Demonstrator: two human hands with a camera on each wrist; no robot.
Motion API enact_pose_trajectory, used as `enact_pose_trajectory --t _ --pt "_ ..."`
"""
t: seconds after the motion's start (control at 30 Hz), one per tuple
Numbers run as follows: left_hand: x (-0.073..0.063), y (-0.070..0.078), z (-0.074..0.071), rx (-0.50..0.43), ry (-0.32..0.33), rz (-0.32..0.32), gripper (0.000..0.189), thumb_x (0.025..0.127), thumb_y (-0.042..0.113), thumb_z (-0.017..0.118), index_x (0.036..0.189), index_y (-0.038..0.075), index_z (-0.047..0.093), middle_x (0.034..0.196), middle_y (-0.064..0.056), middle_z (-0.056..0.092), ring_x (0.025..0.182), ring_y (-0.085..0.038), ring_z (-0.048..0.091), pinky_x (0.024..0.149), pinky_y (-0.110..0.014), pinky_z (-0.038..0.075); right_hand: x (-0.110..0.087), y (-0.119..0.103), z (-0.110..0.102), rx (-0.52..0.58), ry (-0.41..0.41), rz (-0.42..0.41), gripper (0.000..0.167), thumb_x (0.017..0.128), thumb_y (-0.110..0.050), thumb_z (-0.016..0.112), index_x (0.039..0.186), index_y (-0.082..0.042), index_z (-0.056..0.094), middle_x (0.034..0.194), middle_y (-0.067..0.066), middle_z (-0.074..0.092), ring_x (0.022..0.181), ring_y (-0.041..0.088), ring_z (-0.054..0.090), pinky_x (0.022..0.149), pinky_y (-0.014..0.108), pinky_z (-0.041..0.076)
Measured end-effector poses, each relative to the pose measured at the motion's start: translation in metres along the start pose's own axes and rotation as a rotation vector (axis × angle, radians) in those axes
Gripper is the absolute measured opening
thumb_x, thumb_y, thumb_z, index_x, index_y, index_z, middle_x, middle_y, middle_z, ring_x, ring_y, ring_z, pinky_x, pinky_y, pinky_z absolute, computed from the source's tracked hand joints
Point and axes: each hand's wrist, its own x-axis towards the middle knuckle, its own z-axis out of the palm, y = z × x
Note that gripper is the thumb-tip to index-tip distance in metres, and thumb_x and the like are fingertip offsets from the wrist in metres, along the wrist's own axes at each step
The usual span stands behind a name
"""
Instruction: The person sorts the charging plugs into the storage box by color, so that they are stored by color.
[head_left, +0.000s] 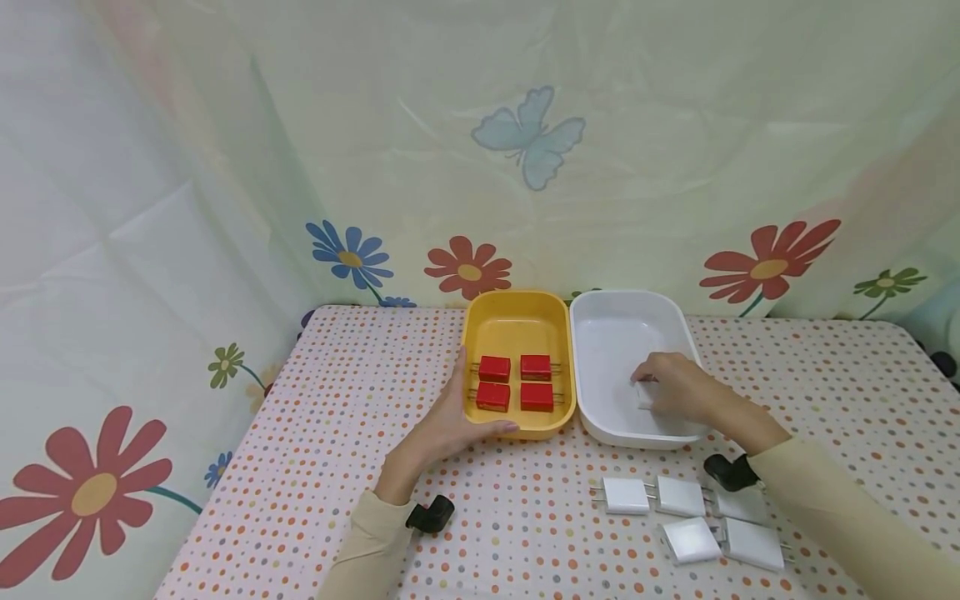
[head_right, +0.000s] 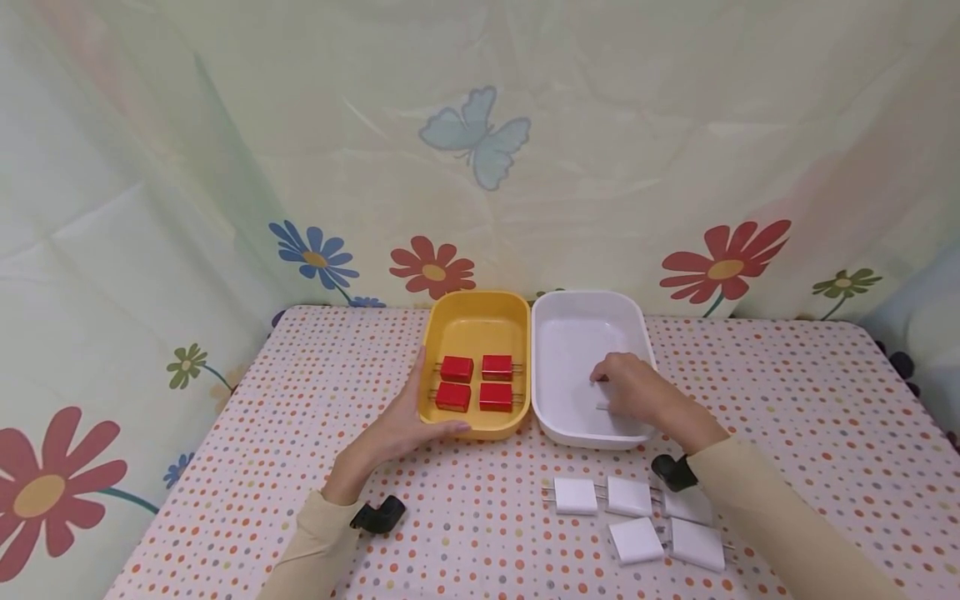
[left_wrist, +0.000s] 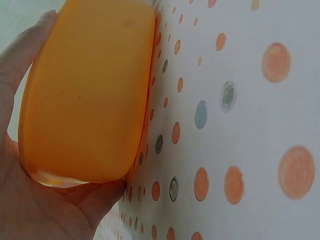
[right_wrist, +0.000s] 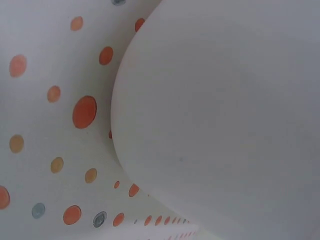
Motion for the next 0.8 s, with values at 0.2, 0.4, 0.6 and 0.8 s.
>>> enact_pose_trajectory --t 0.2,0.4,0.6,0.8 --pt "-0.001 0.001 0.001 -0.01 -0.003 0.009 0.133 0.082 0.032 0.092 0.169 0.021 -0.008 0.172 -0.006 0.021 0.152 -0.028 0.031 0.119 -0.056 0.035 0.0 0.002 -0.001 -0.004 -0.01 0.009 0.041 0.067 0.017 0.084 0.106 0.013 0.071 0.1 0.023 0.07 0.096 0.039 0.068 0.089 0.054 0.057" --pt "-0.002 0.001 0.003 -0.018 -0.01 0.012 0.132 0.082 0.032 0.091 0.169 0.022 -0.008 0.171 -0.004 0.021 0.151 -0.027 0.031 0.119 -0.056 0.035 -0.005 -0.002 -0.009 0.0 -0.018 0.018 0.042 0.071 0.012 0.087 0.11 0.012 0.071 0.099 0.02 0.07 0.096 0.038 0.067 0.088 0.053 0.058" --pt "-0.002 0.001 0.002 -0.012 -0.006 0.014 0.132 0.082 0.033 0.091 0.169 0.024 -0.008 0.172 -0.005 0.021 0.152 -0.027 0.03 0.12 -0.057 0.034 -0.019 -0.019 -0.032 -0.011 0.05 -0.024 0.044 0.074 0.005 0.09 0.114 0.01 0.072 0.103 0.019 0.069 0.098 0.04 0.067 0.084 0.054 0.059" --pt "-0.003 0.001 0.001 0.039 0.009 -0.015 0.133 0.081 0.037 0.091 0.169 0.026 -0.009 0.173 -0.007 0.018 0.154 -0.029 0.027 0.12 -0.058 0.032 -0.039 -0.053 -0.051 -0.032 0.112 -0.076 0.047 0.074 0.0 0.093 0.117 0.003 0.074 0.111 0.018 0.07 0.103 0.04 0.067 0.084 0.052 0.06"
